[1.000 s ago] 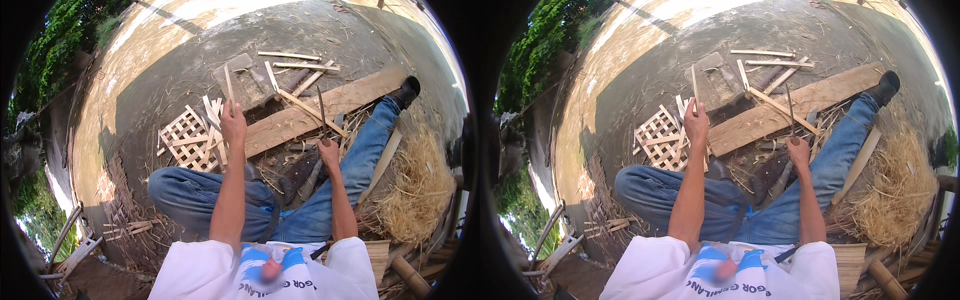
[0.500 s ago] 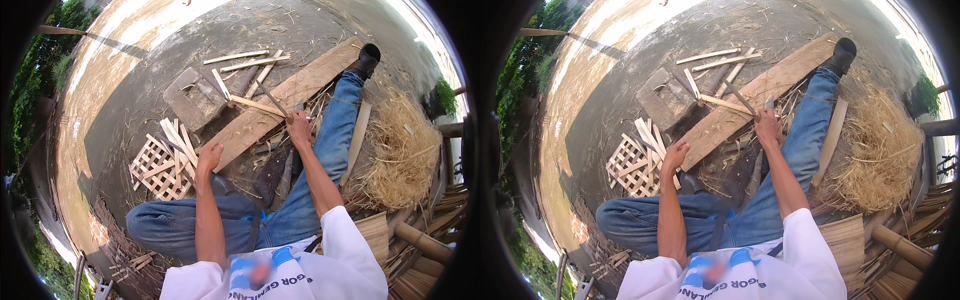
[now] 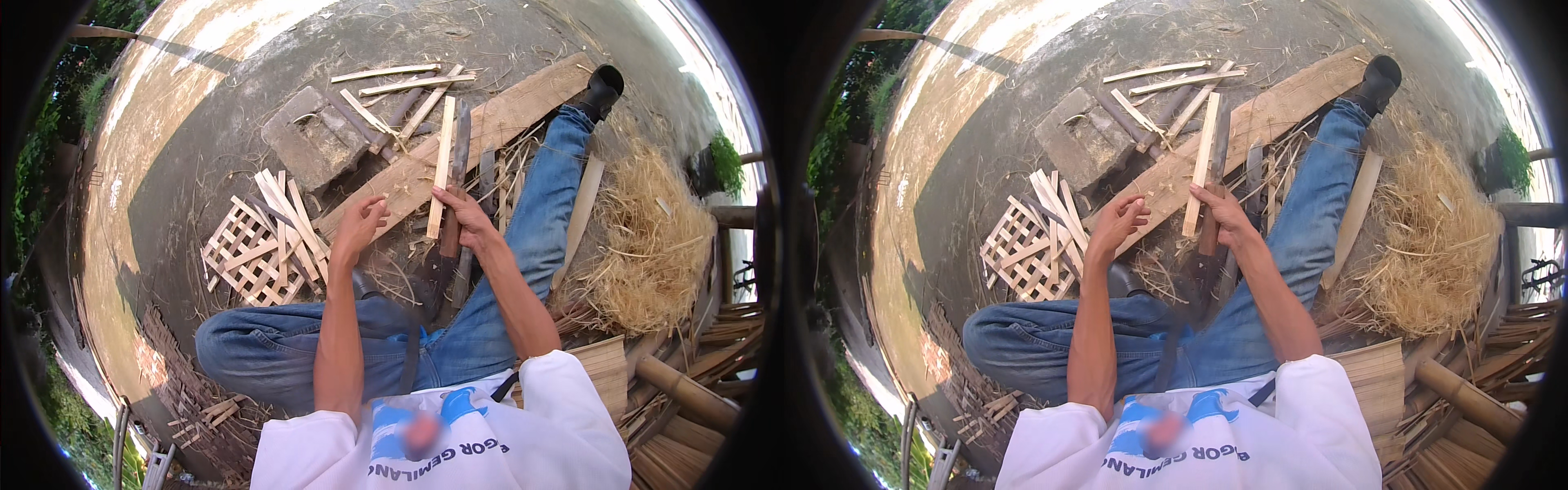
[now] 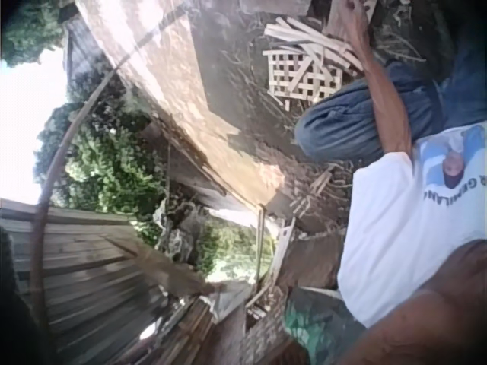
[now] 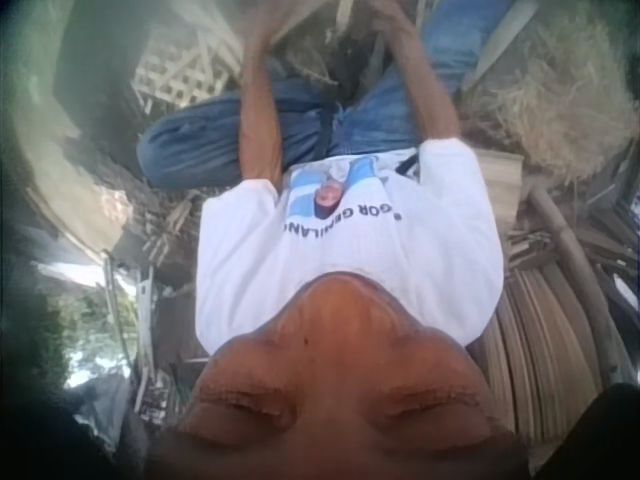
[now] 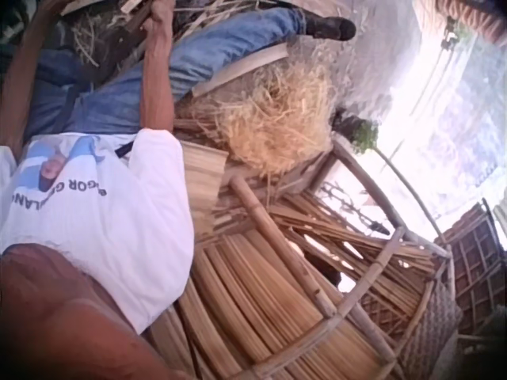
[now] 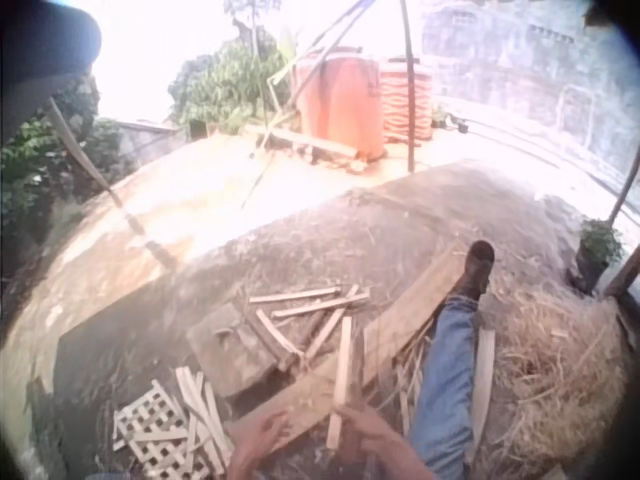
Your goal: The person sits on the ground and uses a knife to shave thin strips from small wooden pieces. The person repeatedly holds the wood, shaves it, and places the finished pieces aside.
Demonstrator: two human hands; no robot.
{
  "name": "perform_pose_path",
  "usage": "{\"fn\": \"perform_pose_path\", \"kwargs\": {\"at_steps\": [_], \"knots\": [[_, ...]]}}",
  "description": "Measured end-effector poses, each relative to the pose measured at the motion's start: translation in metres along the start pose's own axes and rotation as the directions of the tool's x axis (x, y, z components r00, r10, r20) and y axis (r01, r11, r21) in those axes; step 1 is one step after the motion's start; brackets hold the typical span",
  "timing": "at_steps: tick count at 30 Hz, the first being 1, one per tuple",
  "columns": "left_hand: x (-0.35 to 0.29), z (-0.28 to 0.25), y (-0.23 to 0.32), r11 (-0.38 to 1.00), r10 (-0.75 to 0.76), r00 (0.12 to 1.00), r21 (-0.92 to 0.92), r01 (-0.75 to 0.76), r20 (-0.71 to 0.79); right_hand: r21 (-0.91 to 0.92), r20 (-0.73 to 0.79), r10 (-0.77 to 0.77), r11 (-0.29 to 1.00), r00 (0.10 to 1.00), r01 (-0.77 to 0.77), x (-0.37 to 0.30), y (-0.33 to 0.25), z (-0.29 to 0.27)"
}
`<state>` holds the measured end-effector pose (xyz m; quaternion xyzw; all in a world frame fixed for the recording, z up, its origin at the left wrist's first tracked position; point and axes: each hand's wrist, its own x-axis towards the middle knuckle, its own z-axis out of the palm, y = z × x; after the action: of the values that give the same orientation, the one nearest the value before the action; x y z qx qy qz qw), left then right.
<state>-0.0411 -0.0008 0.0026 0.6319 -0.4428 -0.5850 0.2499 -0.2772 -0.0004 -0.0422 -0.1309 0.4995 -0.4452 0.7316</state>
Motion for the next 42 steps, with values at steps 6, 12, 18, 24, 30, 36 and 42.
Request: {"fn": "perform_pose_path", "kwargs": {"at_steps": [6, 12, 18, 24, 30, 36, 42], "knots": [[-0.032, 0.004, 0.056, 0.982, -0.188, 0.919, 0.083, 0.17, 0.346, 0.261, 0.066, -0.004, 0.965, 0.998, -0.013, -0.018, 0.003, 0.03], [-0.057, 0.0, 0.062, 0.999, 0.026, 0.987, 0.038, -0.032, 0.157, 0.312, 0.023, -0.055, 0.949, 0.998, 0.045, -0.022, 0.021, 0.064], [-0.097, -0.057, 0.103, 0.963, 0.144, 0.978, 0.249, -0.103, -0.152, -0.084, -0.021, 0.005, 0.996, 1.0, -0.007, -0.058, 0.039, 0.051], [-0.073, -0.075, 0.089, 0.861, 0.303, 0.868, 0.504, -0.072, -0.393, -0.645, -0.03, -0.173, 0.755, 0.984, 0.113, -0.074, 0.079, 0.034], [-0.094, -0.064, 0.11, 0.875, 0.372, 0.792, 0.467, -0.126, -0.484, -0.658, -0.01, -0.257, 0.729, 0.966, 0.187, -0.064, 0.099, 0.025], [-0.074, -0.059, 0.087, 0.831, 0.479, 0.661, 0.541, -0.13, -0.577, -0.666, 0.072, -0.2, 0.719, 0.977, 0.196, -0.07, 0.099, 0.048], [-0.065, -0.036, 0.084, 0.851, 0.522, 0.585, 0.426, -0.307, -0.621, -0.5, 0.275, -0.335, 0.751, 0.901, 0.432, -0.121, 0.054, 0.117]]}}
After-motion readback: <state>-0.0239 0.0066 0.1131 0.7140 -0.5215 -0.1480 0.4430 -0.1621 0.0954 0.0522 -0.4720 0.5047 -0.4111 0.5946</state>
